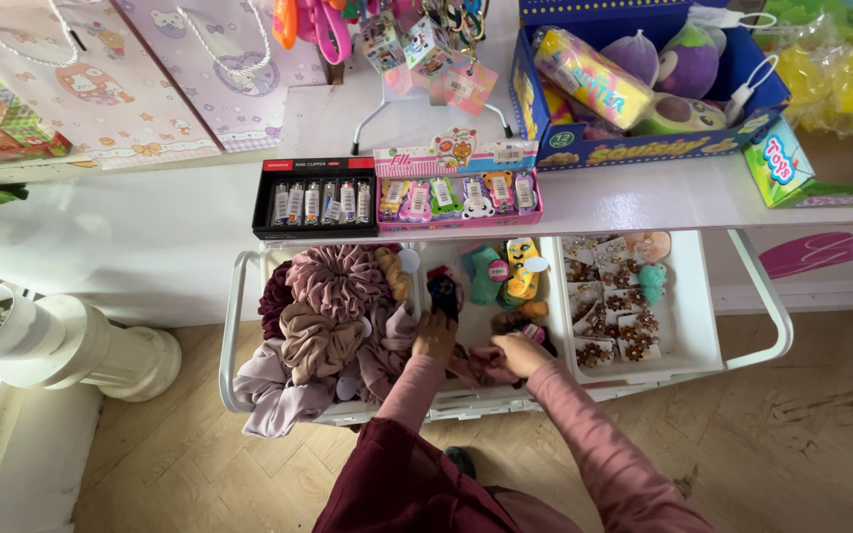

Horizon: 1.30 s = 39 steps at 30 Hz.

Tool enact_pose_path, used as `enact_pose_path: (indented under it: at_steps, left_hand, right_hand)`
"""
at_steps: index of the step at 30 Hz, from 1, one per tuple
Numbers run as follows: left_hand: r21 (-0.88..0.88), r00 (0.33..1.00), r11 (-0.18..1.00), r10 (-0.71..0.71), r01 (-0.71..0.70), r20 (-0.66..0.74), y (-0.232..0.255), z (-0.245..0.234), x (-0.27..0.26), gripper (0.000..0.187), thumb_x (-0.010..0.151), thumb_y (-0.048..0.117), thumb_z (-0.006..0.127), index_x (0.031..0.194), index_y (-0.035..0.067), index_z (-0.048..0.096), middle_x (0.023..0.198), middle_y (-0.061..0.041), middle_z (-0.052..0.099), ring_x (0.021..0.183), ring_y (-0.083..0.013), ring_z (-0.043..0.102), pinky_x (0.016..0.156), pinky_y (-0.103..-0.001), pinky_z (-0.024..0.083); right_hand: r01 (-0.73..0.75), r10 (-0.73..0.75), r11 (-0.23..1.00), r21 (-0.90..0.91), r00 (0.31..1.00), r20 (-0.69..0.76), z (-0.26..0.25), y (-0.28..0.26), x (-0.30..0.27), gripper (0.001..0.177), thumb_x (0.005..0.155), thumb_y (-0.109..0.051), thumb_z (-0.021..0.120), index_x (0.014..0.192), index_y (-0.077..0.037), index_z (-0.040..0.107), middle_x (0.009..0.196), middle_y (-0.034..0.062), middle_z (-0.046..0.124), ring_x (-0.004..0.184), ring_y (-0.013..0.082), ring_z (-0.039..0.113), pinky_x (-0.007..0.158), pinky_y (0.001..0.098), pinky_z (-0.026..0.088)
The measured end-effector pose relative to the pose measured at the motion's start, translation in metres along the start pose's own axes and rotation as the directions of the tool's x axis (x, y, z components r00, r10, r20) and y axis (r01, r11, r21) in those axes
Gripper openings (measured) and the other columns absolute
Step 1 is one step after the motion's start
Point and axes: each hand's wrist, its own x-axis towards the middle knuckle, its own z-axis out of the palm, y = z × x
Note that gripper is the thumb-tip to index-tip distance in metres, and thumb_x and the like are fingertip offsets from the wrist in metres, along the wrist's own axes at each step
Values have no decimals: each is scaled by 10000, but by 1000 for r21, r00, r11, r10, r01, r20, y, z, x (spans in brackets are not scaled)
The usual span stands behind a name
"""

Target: The person sorts hair accessories in a white rolling cart with multiple compartments. They pick up and place hair clips, scrunchies, and small plush items into separate bins, occasionally moving between compartments and briefly stepping toward a nearby rack before returning to the cart.

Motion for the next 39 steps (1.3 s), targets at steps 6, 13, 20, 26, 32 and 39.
enact_pose_path:
  at_steps: [6, 13, 20, 26, 32, 39]
  left_hand:
    - [-234, 919, 959, -55, 158, 391, 22, -20, -17, 796, 754, 476, 759, 1410, 75, 551, 1432, -210, 503, 1218, -362, 537, 1054, -472, 387]
    - [-335, 924, 911, -107, 239, 367, 40, -35, -38, 1130, 609, 620, 884, 1488, 50, 461, 1446, -206, 459, 1192, -366, 565, 985, -468, 448]
    - [-362, 932, 910, -68, 205, 356, 41, -23, -43, 742, 726, 458, 791, 1326, 80, 573, 1330, -157, 556, 1184, -342, 575, 985, -445, 459]
    - [-287, 940, 950, -18, 122, 341, 26, -5, -21, 421, 827, 319, 711, 1187, 106, 669, 1230, -115, 638, 1178, -322, 585, 985, -425, 469]
    - [-103, 950, 993, -30, 65, 311, 13, 16, 4, 187, 927, 181, 631, 1048, 132, 765, 1131, -73, 721, 1171, -301, 594, 985, -405, 479]
    - [-36, 949, 998, 66, -58, 308, 9, 21, -7, 257, 798, 264, 698, 1016, 145, 763, 1116, -59, 709, 1146, -290, 565, 990, -410, 429]
  right_hand:
    - [-205, 283, 788, 580, 958, -46, -27, -2, 34, 275, 928, -168, 742, 1105, 6, 624, 829, 31, 637, 700, 165, 601, 539, 335, 508]
    - [-66, 417, -109, 992, 902, 106, -23, -28, 133, 370, 889, -174, 672, 1231, -92, 556, 1030, -23, 685, 929, 166, 692, 770, 376, 635]
    - [-80, 92, 996, 45, 797, -597, -15, -29, 133, 428, 922, -112, 678, 1326, -2, 589, 1204, 245, 681, 1093, 431, 641, 902, 484, 536]
    - [10, 78, 970, 241, 933, -352, -23, -5, 85, 208, 946, -190, 688, 1083, -32, 692, 973, 138, 758, 919, 324, 738, 812, 411, 584]
    - [11, -90, 980, 200, 914, 394, -13, -34, 15, 547, 751, -347, 888, 1142, -40, 659, 1056, 116, 746, 986, 263, 723, 869, 394, 567]
    - [-1, -68, 980, 199, 939, 336, 5, -73, -12, 707, 690, -329, 905, 1279, -74, 611, 1209, 147, 675, 1092, 295, 658, 915, 396, 531]
